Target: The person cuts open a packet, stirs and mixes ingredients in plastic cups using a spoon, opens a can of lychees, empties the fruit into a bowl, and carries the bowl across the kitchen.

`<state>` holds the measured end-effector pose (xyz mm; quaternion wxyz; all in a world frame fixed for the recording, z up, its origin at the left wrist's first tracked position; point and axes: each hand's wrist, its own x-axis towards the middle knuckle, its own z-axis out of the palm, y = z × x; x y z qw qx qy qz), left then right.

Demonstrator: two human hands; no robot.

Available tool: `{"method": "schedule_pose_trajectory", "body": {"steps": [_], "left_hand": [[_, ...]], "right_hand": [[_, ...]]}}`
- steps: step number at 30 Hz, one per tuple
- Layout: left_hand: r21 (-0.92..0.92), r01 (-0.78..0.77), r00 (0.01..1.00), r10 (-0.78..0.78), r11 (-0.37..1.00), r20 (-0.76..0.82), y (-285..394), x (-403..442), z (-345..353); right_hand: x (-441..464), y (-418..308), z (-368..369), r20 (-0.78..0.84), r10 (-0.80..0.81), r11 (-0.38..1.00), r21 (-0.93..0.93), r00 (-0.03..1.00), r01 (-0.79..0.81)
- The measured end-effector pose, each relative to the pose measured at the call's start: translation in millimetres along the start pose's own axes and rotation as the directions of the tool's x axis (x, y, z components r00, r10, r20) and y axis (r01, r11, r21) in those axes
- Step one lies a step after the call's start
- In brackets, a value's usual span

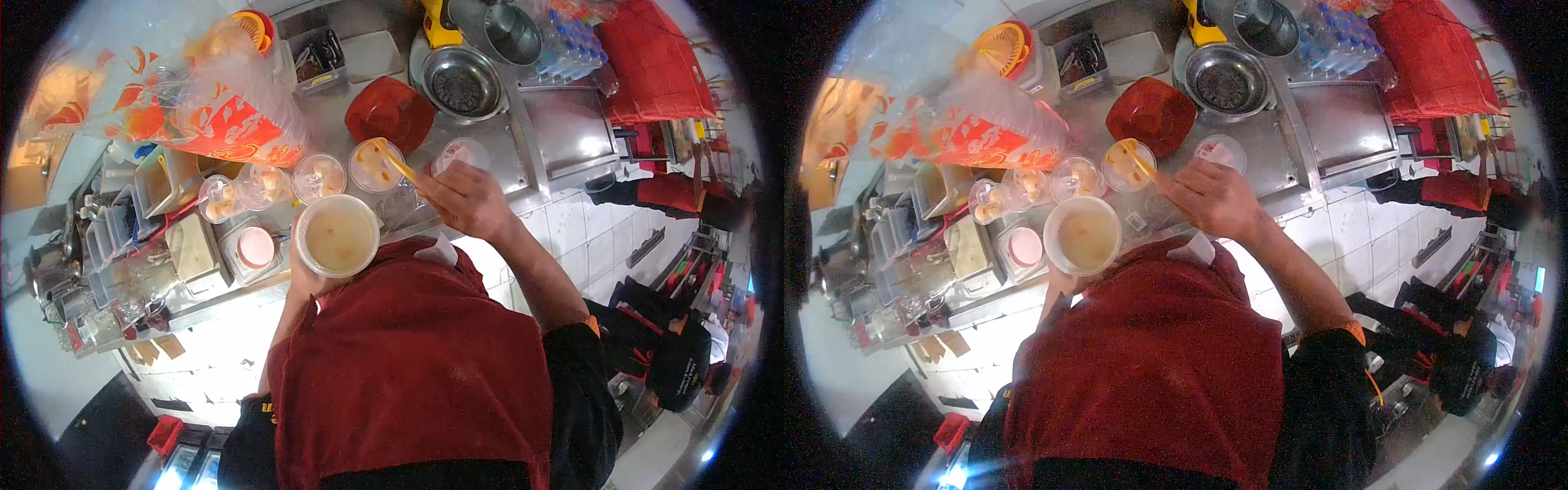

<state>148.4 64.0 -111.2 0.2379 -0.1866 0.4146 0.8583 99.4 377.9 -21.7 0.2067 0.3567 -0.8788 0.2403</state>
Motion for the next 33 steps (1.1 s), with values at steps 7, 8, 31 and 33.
{"method": "schedule_pose_trajectory", "body": {"steps": [7,8,31,33], "left_hand": [[0.052,-0.04,0.999,0.039,0.998,0.005,0,-6,-9],[0.056,-0.041,0.999,0.041,0.998,0.003,-1,-7,-10],[0.158,-0.052,0.998,0.045,0.986,0.049,-1,-12,-14],[0.169,-0.052,0.998,0.043,0.984,0.055,-1,-12,-13]], "right_hand": [[-4,-3,3,-0.108,-0.011,0.999,0.032,0.994,0.015],[-5,-3,5,-0.116,0.002,0.999,0.046,0.993,0.003],[-8,-11,21,-0.241,0.355,0.918,0.273,0.903,-0.288],[-8,-9,17,-0.181,0.337,0.925,0.245,0.924,-0.29]]}}
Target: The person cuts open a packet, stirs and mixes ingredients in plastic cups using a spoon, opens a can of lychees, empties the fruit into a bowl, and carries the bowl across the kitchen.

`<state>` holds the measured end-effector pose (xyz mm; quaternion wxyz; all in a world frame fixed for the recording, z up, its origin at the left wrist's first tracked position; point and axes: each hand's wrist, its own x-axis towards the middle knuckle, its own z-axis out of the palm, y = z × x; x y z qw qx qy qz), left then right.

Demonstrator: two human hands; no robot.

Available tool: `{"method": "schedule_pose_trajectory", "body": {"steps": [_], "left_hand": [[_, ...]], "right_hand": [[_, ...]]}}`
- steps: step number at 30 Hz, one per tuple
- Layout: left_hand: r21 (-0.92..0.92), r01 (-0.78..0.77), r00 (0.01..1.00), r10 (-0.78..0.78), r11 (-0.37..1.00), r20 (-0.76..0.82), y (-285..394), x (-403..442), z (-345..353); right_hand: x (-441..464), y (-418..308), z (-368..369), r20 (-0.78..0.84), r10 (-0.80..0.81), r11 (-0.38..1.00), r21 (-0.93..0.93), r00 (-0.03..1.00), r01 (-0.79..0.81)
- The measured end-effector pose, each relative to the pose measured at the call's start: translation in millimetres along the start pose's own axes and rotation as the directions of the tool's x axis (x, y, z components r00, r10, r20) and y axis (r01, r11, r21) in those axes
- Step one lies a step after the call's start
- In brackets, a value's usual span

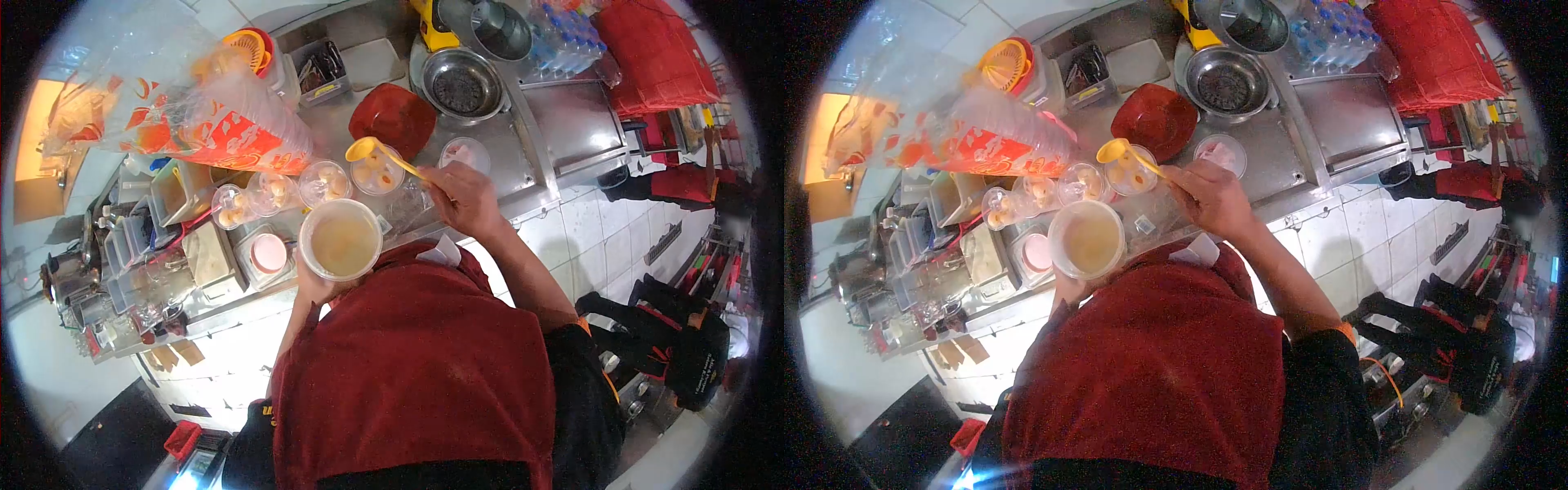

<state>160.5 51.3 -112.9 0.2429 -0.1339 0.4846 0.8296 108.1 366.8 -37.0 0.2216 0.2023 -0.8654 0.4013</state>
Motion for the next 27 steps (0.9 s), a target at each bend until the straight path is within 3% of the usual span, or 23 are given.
{"method": "schedule_pose_trajectory", "body": {"steps": [4,6,8,9,11,13,17,19,22,23,25,27], "left_hand": [[0.041,-0.022,0.999,0.021,0.999,0.025,0,6,6],[0.097,-0.058,0.998,0.055,0.994,0.034,1,10,9],[0.207,-0.127,0.991,0.118,0.97,0.056,2,17,10],[0.272,-0.167,0.986,0.153,0.948,0.069,2,20,11],[0.47,-0.267,0.964,0.236,0.841,0.125,3,25,16],[0.653,-0.348,0.935,0.299,0.673,0.19,5,25,31],[0.53,-0.288,0.958,0.247,0.798,0.149,11,25,60],[0.49,-0.27,0.963,0.235,0.829,0.134,20,25,74],[0.423,-0.142,0.986,0.09,0.895,0.142,23,25,83],[0.591,-0.29,0.955,0.268,0.753,0.127,15,23,79],[0.728,-0.391,0.889,0.437,0.563,0.139,3,20,75],[0.726,-0.41,0.867,0.484,0.553,0.121,-4,21,74]], "right_hand": [[2,-10,-21,-0.034,-0.01,1.0,-0.015,0.999,0.01],[14,-34,-42,-0.196,0.107,0.992,-0.044,0.975,-0.118],[26,-65,-63,-0.196,0.298,0.952,0.126,0.934,-0.278],[33,-74,-68,-0.189,0.298,0.952,0.131,0.936,-0.277],[43,-88,-71,0.115,0.092,0.981,0.161,0.989,-0.11],[49,-94,-57,0.186,0.06,0.987,0.138,0.981,-0.087],[51,-82,-22,0.368,0.002,1.0,-0.003,0.93,-0.001],[52,-75,-11,0.393,0.02,1.0,0.0,0.919,-0.022],[59,-59,0,0.433,0.037,0.997,0.043,0.901,-0.061],[61,-55,2,0.446,0.038,0.994,0.078,0.894,-0.081],[68,-51,0,0.448,0.09,0.985,0.09,0.889,-0.146],[79,-52,-6,0.449,0.142,0.974,0.096,0.882,-0.206]]}}
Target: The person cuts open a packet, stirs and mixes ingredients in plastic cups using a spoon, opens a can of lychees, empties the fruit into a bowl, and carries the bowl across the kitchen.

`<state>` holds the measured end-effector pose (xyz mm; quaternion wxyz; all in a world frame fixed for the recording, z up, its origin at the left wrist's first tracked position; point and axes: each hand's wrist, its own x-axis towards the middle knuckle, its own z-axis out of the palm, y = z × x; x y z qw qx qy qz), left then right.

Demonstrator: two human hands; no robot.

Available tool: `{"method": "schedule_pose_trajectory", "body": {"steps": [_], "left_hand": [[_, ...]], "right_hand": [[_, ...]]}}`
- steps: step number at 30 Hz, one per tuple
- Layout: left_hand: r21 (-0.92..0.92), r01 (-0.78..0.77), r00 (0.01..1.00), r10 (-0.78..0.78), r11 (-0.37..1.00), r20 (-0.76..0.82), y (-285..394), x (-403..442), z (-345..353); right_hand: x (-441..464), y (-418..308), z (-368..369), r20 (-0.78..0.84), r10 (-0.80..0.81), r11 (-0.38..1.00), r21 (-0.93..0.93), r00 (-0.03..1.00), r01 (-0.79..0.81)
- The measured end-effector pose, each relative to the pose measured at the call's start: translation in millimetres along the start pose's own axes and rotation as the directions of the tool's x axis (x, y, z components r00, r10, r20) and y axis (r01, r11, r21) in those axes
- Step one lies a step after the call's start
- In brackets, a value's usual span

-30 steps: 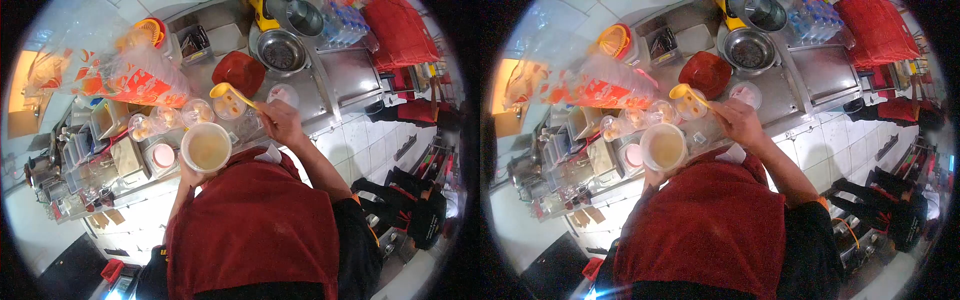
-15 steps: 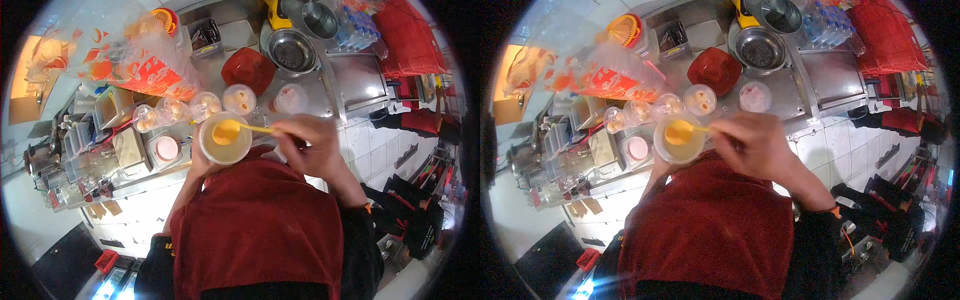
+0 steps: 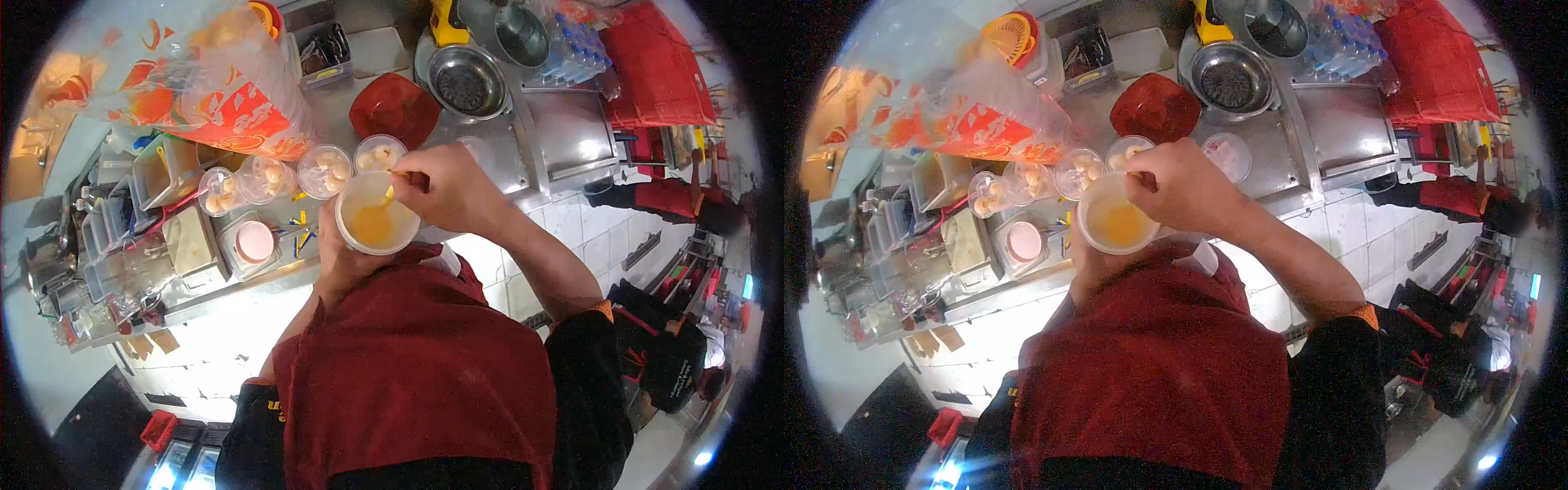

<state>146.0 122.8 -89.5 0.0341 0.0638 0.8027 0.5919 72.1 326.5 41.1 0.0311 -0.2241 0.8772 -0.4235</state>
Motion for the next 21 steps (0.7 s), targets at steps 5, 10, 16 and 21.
{"method": "schedule_pose_trajectory", "body": {"steps": [5,10,16,21], "left_hand": [[-0.023,0.008,0.997,-0.01,1.0,-0.08,-7,1,11],[0.046,-0.125,0.989,0.128,0.991,-0.075,-8,5,4],[0.049,-0.133,0.99,0.135,0.99,-0.042,-9,0,-6],[0.046,-0.101,0.995,0.102,0.994,-0.012,-12,-5,-14]], "right_hand": [[16,-17,-27,0.047,0.158,0.984,0.076,0.986,-0.161],[32,-30,-59,0.011,0.194,0.979,0.061,0.981,-0.194],[36,-24,-68,-0.134,0.212,0.977,0.034,0.968,-0.21],[29,0,-44,-0.235,0.013,0.989,-0.138,0.972,-0.046]]}}
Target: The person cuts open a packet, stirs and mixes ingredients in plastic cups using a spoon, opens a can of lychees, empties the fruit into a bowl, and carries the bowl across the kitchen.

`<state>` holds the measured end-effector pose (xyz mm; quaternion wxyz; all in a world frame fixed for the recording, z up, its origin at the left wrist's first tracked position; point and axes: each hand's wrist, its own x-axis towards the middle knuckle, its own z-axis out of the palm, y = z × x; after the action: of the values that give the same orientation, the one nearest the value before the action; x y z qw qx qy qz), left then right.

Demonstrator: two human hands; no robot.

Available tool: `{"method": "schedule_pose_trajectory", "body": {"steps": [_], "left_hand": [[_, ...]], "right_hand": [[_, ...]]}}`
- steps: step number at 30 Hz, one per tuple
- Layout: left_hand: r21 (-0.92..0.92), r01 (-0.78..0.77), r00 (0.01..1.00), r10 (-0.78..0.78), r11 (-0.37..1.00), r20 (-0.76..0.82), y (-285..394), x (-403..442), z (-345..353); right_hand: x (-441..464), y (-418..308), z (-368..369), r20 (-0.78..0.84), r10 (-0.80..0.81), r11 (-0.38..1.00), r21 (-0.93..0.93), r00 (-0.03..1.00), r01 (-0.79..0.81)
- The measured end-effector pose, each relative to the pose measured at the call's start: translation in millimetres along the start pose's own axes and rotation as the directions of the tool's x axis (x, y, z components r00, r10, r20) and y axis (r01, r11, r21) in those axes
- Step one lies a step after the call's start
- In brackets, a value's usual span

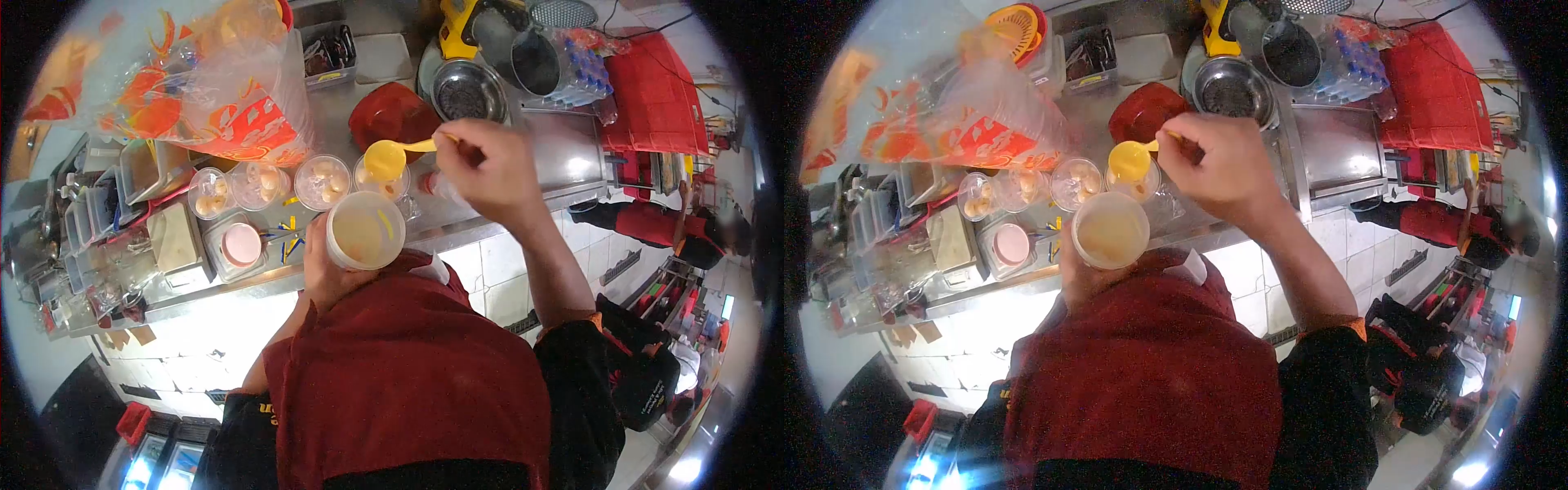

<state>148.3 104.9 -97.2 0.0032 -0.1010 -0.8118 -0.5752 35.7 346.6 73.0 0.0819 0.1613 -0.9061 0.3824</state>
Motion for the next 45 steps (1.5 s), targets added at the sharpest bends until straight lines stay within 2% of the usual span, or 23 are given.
{"method": "schedule_pose_trajectory", "body": {"steps": [1,3,6,7,8,10,14,16,17,18,21,24,25,27,30,31,33,34,35,37,41,43,45], "left_hand": [[0.002,0.006,1.0,-0.006,1.0,0.005,-1,-1,-2],[0.002,0.018,1.0,-0.018,1.0,0.01,-2,-2,-5],[-0.002,0.029,0.999,-0.029,1.0,0.022,-3,-3,-6],[0.0,0.032,0.999,-0.032,1.0,0.025,-3,-3,-6],[0.0,0.034,0.999,-0.034,0.999,0.029,-4,-3,-6],[-0.001,0.036,0.999,-0.036,0.999,0.037,-2,-2,-6],[0.004,0.04,0.998,-0.04,0.999,0.039,0,-2,-5],[0.006,0.042,0.998,-0.042,0.999,0.041,1,-1,-5],[0.007,0.041,0.998,-0.041,0.999,0.04,1,-1,-4],[0.006,0.041,0.998,-0.042,0.999,0.045,2,0,-3],[-0.001,0.046,0.997,-0.046,0.999,0.062,2,2,-1],[0.005,0.066,0.995,-0.066,0.998,0.076,3,4,-1],[0.013,0.078,0.994,-0.078,0.997,0.081,2,5,-1],[0.024,0.106,0.991,-0.108,0.994,0.085,1,5,2],[0.01,0.118,0.989,-0.119,0.993,0.087,5,8,5],[-0.002,0.11,0.99,-0.109,0.994,0.09,10,11,4],[0.175,0.049,0.995,-0.063,0.983,0.071,15,12,4],[0.233,0.031,0.997,-0.047,0.972,0.066,14,11,4],[0.059,0.123,0.991,-0.126,0.991,0.047,0,5,8],[-0.121,0.207,0.978,-0.203,0.971,0.044,-5,2,10],[-0.066,0.107,0.994,-0.108,0.992,-0.002,6,4,6],[-0.052,0.085,0.996,-0.086,0.995,-0.014,8,4,4],[0.054,-0.012,0.999,0.014,0.998,-0.033,7,4,1]], "right_hand": [[-5,7,6,0.002,0.0,1.0,0.005,1.0,0.0],[-14,18,16,0.031,-0.235,0.97,-0.063,0.972,0.236],[-26,20,19,0.071,-0.338,0.929,-0.132,0.938,0.345],[-28,20,14,0.15,-0.392,0.893,-0.176,0.908,0.415],[-32,21,13,0.146,-0.389,0.894,-0.179,0.91,0.41],[-39,24,12,0.042,-0.525,0.84,-0.138,0.85,0.525],[-60,3,-5,-0.09,-0.55,0.83,-0.172,0.83,0.531],[-71,-5,-9,-0.108,-0.478,0.878,-0.033,0.872,0.477],[-72,-15,-11,-0.035,-0.398,0.917,0.023,0.917,0.399],[-72,-17,-5,-0.04,-0.394,0.918,0.023,0.918,0.395],[-79,-11,25,0.197,-0.435,0.896,-0.004,0.879,0.444],[-72,-10,42,0.247,-0.385,0.917,-0.002,0.889,0.398],[-71,-7,48,0.246,-0.386,0.917,0.0,0.889,0.399],[-67,0,56,0.247,-0.263,0.965,0.073,0.932,0.253],[-59,10,58,0.218,-0.162,0.982,0.134,0.962,0.135],[-57,9,54,0.219,-0.163,0.982,0.133,0.962,0.136],[-48,2,38,0.235,0.08,0.979,0.166,0.969,-0.121],[-44,0,33,0.236,0.079,0.979,0.165,0.969,-0.12],[-40,-2,27,0.209,0.106,0.972,0.184,0.972,-0.145],[-32,-10,10,0.224,0.203,0.951,0.185,0.953,-0.246],[-21,-16,-12,0.154,0.19,0.933,0.28,0.97,-0.228],[-14,-24,-23,0.097,0.199,0.943,0.252,0.975,-0.217],[-13,-27,-26,0.04,0.204,0.952,0.223,0.978,-0.208]]}}
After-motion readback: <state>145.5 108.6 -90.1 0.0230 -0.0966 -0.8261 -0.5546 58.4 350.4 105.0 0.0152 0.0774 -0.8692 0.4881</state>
